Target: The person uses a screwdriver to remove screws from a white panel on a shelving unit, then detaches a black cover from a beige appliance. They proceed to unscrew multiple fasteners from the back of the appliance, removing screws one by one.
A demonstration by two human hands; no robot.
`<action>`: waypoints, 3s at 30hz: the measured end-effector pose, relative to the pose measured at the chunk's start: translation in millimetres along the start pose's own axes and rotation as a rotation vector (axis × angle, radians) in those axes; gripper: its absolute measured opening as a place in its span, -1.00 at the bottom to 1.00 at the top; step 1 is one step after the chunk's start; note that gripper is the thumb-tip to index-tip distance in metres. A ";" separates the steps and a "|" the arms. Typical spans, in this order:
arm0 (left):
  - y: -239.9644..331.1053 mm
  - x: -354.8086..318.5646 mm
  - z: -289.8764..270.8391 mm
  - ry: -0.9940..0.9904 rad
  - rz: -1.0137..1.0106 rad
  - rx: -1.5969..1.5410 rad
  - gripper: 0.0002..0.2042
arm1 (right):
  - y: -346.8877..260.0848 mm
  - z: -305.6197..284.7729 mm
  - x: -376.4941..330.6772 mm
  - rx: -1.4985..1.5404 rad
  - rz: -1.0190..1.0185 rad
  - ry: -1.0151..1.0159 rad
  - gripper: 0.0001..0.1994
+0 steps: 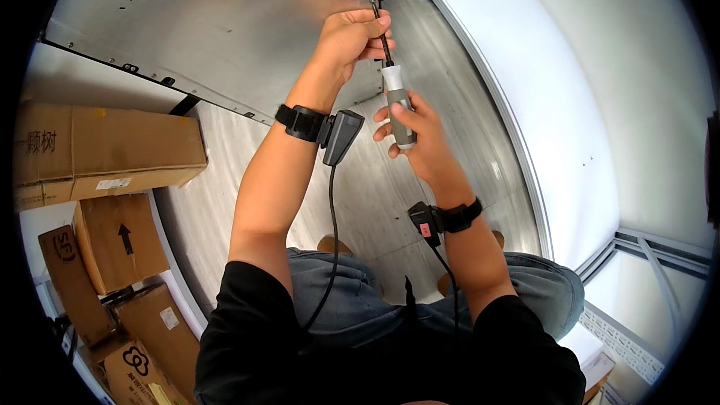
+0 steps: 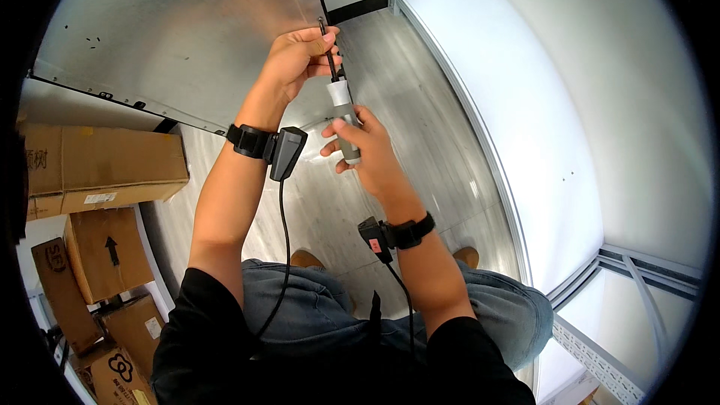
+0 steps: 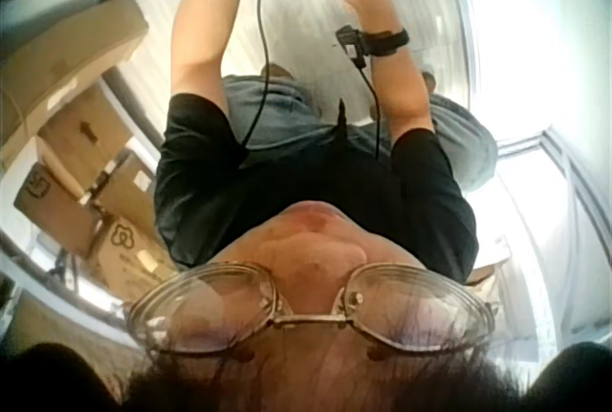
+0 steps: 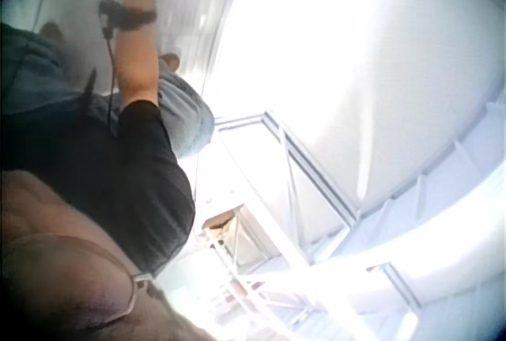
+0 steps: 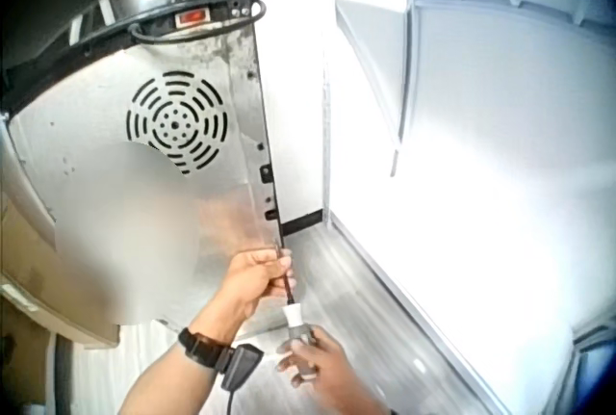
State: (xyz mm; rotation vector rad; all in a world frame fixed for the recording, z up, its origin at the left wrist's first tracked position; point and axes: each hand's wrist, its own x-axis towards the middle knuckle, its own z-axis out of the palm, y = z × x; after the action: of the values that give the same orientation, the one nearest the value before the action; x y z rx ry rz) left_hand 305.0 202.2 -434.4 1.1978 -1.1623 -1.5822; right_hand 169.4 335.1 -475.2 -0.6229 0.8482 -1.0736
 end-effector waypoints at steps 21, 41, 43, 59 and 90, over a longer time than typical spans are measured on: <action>-3.9 7.2 -1.4 -0.012 0.012 0.087 -0.79 | 12.3 -2.8 3.9 -0.316 -0.135 0.145 -0.49; -5.6 6.6 -1.2 0.031 0.027 0.061 -0.87 | 14.5 -11.4 7.7 -0.281 -0.176 0.110 -0.54; -6.8 8.3 -1.3 0.022 0.040 0.045 -0.87 | 15.7 -14.6 10.0 -0.196 -0.189 0.117 -0.50; 3.5 5.5 -0.9 -0.058 -0.014 -0.146 -0.75 | 12.0 -29.3 11.3 0.071 -0.047 0.002 -0.63; -129.0 85.3 127.2 -0.679 -0.334 -0.014 -0.78 | 61.1 -122.6 -54.9 0.351 -0.081 0.697 -0.71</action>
State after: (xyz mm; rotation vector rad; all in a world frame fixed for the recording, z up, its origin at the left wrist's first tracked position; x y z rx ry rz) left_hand 153.3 176.3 -562.4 0.8902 -1.4028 -2.3587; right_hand 84.3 403.8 -574.3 0.0322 1.1946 -1.5039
